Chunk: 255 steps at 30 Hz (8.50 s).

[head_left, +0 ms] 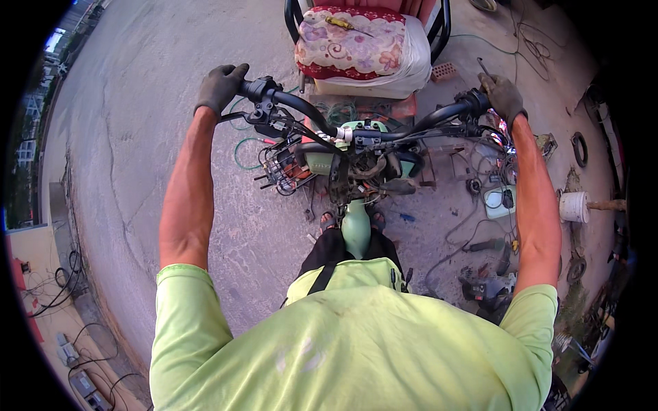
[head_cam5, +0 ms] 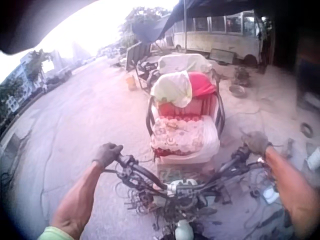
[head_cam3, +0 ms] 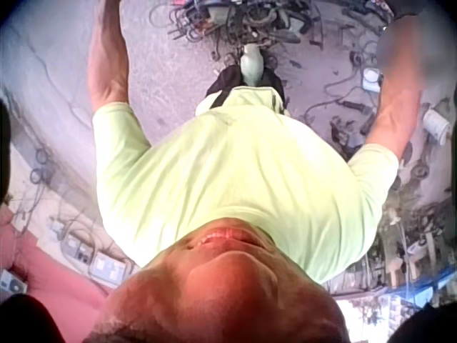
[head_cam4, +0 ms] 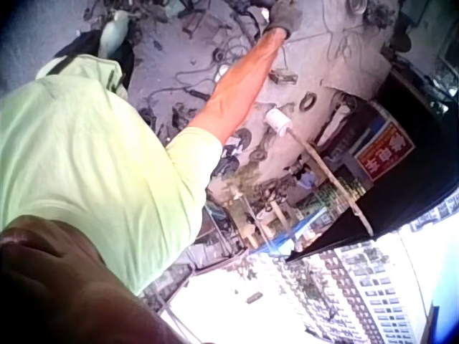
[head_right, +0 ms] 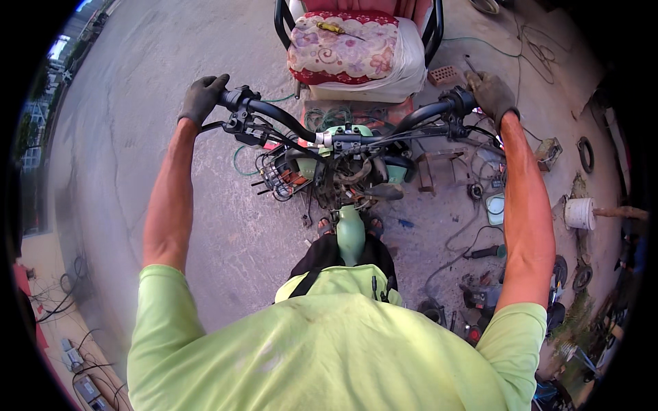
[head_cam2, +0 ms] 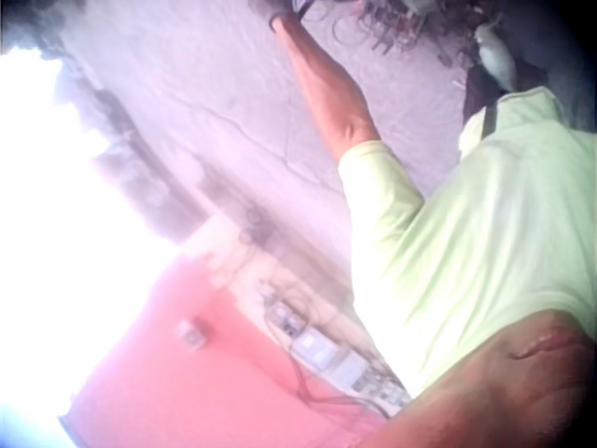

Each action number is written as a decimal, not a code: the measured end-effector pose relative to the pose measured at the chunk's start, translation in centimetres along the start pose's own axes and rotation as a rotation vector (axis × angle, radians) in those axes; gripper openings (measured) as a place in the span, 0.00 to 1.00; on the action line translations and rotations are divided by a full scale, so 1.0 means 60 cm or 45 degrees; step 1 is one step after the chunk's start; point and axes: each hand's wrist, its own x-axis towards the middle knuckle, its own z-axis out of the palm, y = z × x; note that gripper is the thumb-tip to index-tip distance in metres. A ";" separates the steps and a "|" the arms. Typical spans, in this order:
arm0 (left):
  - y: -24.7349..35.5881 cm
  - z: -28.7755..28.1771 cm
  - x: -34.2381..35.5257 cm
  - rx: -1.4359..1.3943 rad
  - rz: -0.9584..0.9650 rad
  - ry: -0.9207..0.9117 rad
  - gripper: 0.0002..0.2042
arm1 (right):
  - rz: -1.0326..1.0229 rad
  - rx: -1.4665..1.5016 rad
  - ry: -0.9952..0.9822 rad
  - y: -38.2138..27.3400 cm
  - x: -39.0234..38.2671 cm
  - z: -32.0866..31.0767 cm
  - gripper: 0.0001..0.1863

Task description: The person adjusts and manipulates the handlebars and wiring of a green motorcycle. They repeatedly grip the handlebars, twist the throttle, and pull on wires near the handlebar stem.

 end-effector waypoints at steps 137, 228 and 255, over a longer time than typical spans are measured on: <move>0.047 -0.012 -0.015 0.302 0.221 -0.170 0.38 | -0.677 -0.222 0.115 0.073 0.021 0.010 0.18; 0.006 0.025 0.015 0.270 0.461 -0.087 0.36 | -0.076 -0.093 0.180 0.027 -0.030 0.015 0.31; 0.019 0.033 0.023 0.249 0.507 -0.114 0.34 | 0.106 0.014 0.156 -0.004 -0.058 0.002 0.32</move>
